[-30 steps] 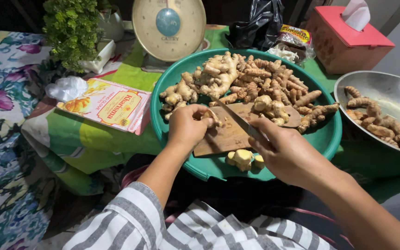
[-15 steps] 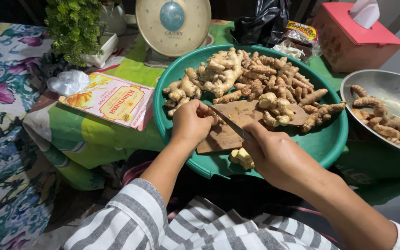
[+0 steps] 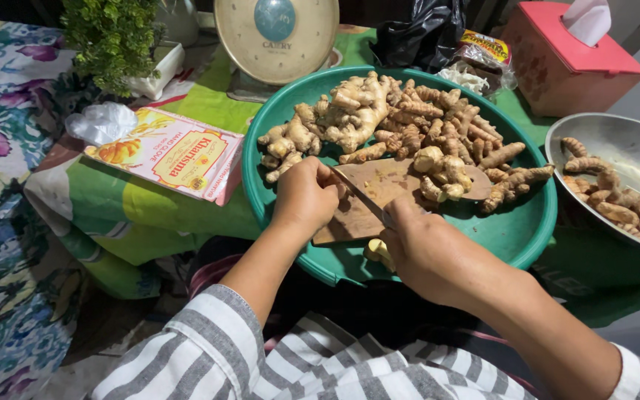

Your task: The person sits on the floor and uses a small knife to peel and trim ginger roots over a green tray. They hold each piece in one hand and scrape the skin with the knife, placing the peeled pieces into a metal bowl.

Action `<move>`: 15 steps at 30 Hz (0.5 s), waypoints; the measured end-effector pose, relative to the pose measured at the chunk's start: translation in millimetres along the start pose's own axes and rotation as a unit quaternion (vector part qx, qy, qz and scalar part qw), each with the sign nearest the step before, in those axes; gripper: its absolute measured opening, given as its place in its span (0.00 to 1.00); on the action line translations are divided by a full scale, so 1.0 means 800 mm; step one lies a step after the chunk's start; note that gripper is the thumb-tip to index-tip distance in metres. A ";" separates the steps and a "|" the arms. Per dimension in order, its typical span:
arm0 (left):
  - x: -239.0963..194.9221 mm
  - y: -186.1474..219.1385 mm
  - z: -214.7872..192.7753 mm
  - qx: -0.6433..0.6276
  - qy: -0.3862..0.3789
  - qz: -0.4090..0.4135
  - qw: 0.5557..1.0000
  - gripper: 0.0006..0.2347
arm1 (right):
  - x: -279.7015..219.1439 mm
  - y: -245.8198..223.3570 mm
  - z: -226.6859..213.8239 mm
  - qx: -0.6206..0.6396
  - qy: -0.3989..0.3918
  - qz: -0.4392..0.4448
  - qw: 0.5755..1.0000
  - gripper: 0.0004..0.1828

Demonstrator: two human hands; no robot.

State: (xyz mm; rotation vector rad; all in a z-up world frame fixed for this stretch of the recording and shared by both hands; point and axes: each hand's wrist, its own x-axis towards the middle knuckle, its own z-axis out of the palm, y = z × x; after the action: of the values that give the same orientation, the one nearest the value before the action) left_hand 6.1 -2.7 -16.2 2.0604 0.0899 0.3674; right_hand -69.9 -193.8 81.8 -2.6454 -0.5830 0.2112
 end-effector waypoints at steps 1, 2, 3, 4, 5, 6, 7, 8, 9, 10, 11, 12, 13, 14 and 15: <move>-0.001 0.001 0.000 -0.003 -0.004 -0.005 1.000 0.08 | 0.001 0.001 0.001 -0.008 -0.005 0.007 1.000 0.11; -0.001 0.002 -0.001 -0.006 -0.007 -0.010 1.000 0.08 | 0.002 0.001 0.003 -0.016 -0.009 0.013 1.000 0.11; -0.002 0.002 -0.001 -0.010 -0.010 -0.015 1.000 0.08 | 0.003 0.002 0.005 -0.024 -0.013 0.020 0.999 0.11; -0.002 0.003 -0.001 -0.003 -0.007 -0.010 1.000 0.08 | 0.005 0.003 0.006 -0.021 -0.011 0.007 1.000 0.11; -0.002 0.003 -0.001 0.003 -0.003 -0.006 1.000 0.08 | 0.006 0.004 0.007 -0.018 -0.009 -0.005 1.000 0.11; -0.002 0.003 -0.001 0.009 0.001 -0.001 1.000 0.08 | 0.008 0.006 0.009 -0.015 -0.007 -0.018 1.000 0.11; -0.002 0.002 -0.001 0.010 0.003 -0.001 1.000 0.08 | 0.010 0.009 0.010 -0.018 -0.017 -0.011 1.000 0.11; -0.002 0.002 -0.001 0.011 0.005 -0.001 1.000 0.09 | 0.014 0.012 0.012 -0.021 -0.028 -0.004 0.999 0.11; -0.002 0.001 -0.001 0.012 0.007 -0.002 1.000 0.09 | 0.016 0.016 0.014 -0.024 -0.038 0.002 0.999 0.11; -0.002 0.001 -0.001 0.018 0.015 0.007 1.000 0.08 | 0.019 0.020 0.017 -0.030 -0.032 -0.016 0.999 0.10; -0.003 0.000 -0.002 0.024 0.022 0.016 0.999 0.07 | 0.023 0.024 0.024 -0.037 -0.026 -0.035 0.998 0.08; -0.002 0.000 -0.001 0.030 0.030 0.024 0.999 0.06 | 0.027 0.028 0.029 -0.044 -0.020 -0.054 0.997 0.07; -0.002 0.000 -0.001 0.028 0.028 0.020 0.999 0.06 | 0.031 0.033 0.033 -0.065 -0.031 -0.052 0.996 0.07; -0.002 -0.001 -0.001 0.027 0.027 0.015 0.999 0.06 | 0.034 0.038 0.038 -0.085 -0.041 -0.049 0.994 0.08; -0.002 -0.001 0.000 0.026 0.025 0.010 0.999 0.06 | 0.038 0.042 0.043 -0.105 -0.052 -0.047 0.992 0.08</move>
State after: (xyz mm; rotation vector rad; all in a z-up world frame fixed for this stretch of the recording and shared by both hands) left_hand 4.2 -2.5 -17.0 2.1042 0.1095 0.4339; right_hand -38.2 -195.5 34.8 -2.8128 -0.8017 0.2744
